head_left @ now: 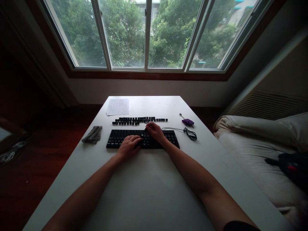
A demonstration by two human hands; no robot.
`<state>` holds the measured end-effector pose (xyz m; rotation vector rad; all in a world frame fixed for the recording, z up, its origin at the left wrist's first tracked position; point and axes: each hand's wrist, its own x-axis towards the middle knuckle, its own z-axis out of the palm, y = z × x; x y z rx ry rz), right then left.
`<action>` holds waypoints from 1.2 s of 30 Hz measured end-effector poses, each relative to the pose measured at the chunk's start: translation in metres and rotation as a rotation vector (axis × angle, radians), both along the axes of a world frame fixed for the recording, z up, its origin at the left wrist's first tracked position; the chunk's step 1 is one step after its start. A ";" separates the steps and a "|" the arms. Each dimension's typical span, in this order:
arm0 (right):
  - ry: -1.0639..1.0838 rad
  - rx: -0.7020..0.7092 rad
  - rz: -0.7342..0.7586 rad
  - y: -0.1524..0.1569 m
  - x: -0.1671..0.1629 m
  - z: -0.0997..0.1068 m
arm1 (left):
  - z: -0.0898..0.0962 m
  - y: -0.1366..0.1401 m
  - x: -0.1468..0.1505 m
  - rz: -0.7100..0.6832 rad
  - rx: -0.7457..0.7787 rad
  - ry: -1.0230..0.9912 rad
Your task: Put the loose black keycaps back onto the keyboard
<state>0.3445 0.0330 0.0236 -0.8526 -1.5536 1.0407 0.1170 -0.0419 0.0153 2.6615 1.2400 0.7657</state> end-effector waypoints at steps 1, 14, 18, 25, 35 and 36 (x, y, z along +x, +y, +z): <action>0.013 -0.010 -0.015 0.001 0.001 0.000 | 0.000 0.000 0.000 0.000 -0.001 0.003; 0.087 -0.059 0.036 -0.007 -0.007 0.008 | 0.009 0.003 0.001 0.189 -0.045 -0.281; 0.116 -0.040 0.097 -0.012 -0.012 0.013 | 0.011 0.007 0.003 0.214 -0.060 -0.325; 0.112 -0.044 0.143 -0.018 -0.017 0.014 | 0.012 0.006 0.004 0.195 -0.101 -0.378; 0.121 -0.048 0.152 -0.016 -0.018 0.013 | 0.014 0.015 0.005 0.159 -0.167 -0.483; 0.124 -0.049 0.140 -0.015 -0.018 0.013 | 0.013 0.018 0.004 0.173 -0.190 -0.495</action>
